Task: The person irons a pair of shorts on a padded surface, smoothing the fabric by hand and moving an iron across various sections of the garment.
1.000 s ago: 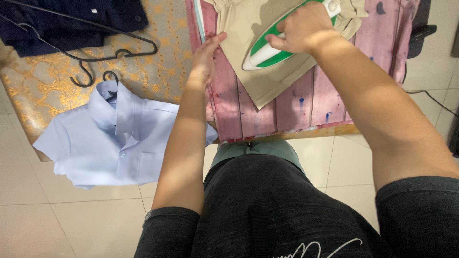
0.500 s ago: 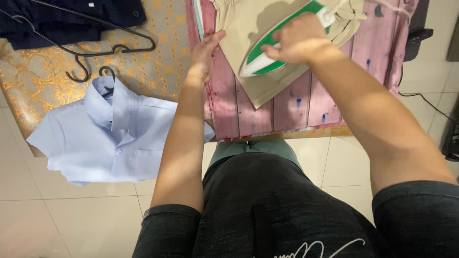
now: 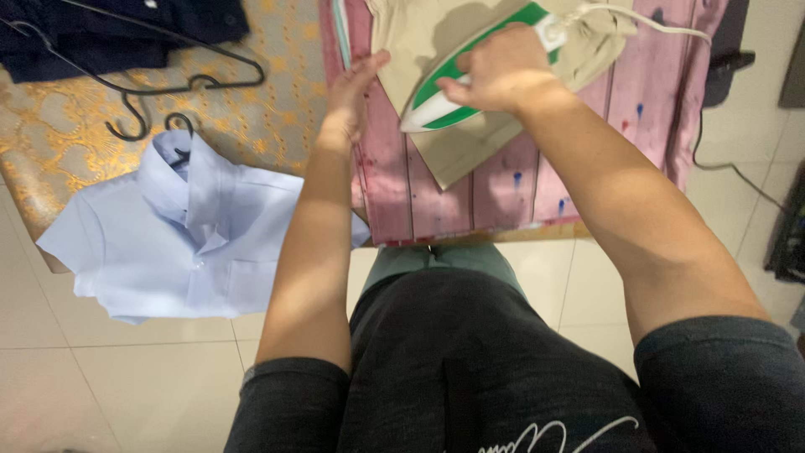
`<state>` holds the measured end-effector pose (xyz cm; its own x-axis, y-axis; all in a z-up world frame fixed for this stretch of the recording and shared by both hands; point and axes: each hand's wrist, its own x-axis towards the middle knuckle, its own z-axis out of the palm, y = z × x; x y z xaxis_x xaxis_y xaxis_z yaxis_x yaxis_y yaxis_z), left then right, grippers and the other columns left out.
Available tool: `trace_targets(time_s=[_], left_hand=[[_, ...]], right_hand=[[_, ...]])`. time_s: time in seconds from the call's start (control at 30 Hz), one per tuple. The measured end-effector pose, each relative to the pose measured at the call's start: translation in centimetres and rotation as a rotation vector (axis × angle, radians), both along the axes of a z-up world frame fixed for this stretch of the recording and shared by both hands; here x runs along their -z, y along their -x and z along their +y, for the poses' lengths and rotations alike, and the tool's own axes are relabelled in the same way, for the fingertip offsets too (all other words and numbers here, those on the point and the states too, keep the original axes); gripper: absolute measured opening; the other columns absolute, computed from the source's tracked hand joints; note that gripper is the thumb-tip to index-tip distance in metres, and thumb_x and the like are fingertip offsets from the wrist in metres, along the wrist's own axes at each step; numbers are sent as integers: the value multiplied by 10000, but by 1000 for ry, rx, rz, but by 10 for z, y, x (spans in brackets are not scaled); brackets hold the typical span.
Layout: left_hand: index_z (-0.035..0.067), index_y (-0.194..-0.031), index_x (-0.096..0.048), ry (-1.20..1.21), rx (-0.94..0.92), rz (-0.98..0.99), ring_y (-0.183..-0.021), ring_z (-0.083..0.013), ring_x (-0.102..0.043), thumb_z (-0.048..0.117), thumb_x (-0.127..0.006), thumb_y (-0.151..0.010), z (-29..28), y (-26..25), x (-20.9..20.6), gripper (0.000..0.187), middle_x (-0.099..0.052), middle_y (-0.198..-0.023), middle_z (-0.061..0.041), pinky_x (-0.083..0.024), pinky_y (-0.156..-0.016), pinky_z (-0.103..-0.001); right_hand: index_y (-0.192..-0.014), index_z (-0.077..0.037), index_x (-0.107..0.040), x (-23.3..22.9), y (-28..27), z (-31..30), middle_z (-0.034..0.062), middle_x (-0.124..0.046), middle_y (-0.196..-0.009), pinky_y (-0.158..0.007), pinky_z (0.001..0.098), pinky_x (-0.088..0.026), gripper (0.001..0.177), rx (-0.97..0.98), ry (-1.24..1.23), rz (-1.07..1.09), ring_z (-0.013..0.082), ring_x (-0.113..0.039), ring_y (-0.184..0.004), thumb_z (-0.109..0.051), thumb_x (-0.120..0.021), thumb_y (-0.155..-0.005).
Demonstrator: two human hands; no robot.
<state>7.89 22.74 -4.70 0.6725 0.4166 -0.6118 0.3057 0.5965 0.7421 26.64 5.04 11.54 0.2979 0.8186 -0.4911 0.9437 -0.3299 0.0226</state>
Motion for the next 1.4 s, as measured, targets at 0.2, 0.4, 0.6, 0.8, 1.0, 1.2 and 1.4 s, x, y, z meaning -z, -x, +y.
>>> trace_targets(time_s=[0.2, 0.4, 0.6, 0.8, 1.0, 1.2, 1.4], left_hand=[[159, -1211, -766, -33, 4, 84, -1324, -203, -485, 443, -769, -848, 0, -7, -17, 460, -700, -1344, -9, -187, -1195, -465], [165, -1214, -760, -31, 26, -23, -1374, -196, -492, 456, -703, -906, 2, -5, -12, 428, -698, -1358, 5, -213, -1217, -428], [128, -1256, -771, 11, -1, 15, -1221, -237, -516, 382, -732, -963, 5, -3, -1, 389, -686, -1331, -27, -257, -1226, -471], [191, -1206, -776, -91, 45, 29, -1220, -134, -528, 466, -672, -920, 4, -2, 5, 411, -689, -1335, 54, -259, -1153, -398], [144, -1187, -805, -30, 14, -166, -1065, -145, -556, 426, -744, -929, 5, -6, 4, 387, -751, -1255, 2, -333, -1129, -404], [158, -1141, -796, -89, -2, -31, -919, -108, -521, 423, -737, -893, -1, -6, -8, 368, -766, -1134, 74, -379, -1009, -301], [146, -1145, -800, -71, 7, -37, -934, -102, -528, 407, -738, -909, 2, -2, -3, 357, -747, -1112, 53, -380, -1007, -280]], right_hand=[[-934, -224, -801, -12, -5, -12, 104, -736, -790, -672, 429, -530, 602, -127, 10, -7, 297, -712, -750, -710, -447, -950], [-968, -217, -803, -7, -4, 6, 104, -756, -824, -768, 452, -522, 624, 52, 11, -8, 316, -714, -824, -710, -422, -1005], [-910, -246, -808, -12, 17, -30, 79, -763, -837, -830, 412, -526, 625, -113, -34, 24, 301, -710, -859, -745, -436, -949], [-1052, -233, -802, 1, -26, -12, 131, -750, -844, -765, 474, -517, 605, 158, -28, -10, 350, -710, -826, -708, -427, -1035], [-857, -214, -798, 1, 14, -30, 77, -723, -737, -811, 435, -521, 597, -123, -121, 37, 298, -703, -765, -709, -488, -977], [-963, -199, -806, 3, -19, -25, 108, -726, -741, -715, 454, -523, 580, 73, -92, -8, 328, -702, -719, -675, -481, -1023], [-1005, -69, -781, 2, -21, -22, 203, -730, -876, -739, 508, -533, 847, 512, -74, 95, 409, -700, -849, -842, -440, -945]])
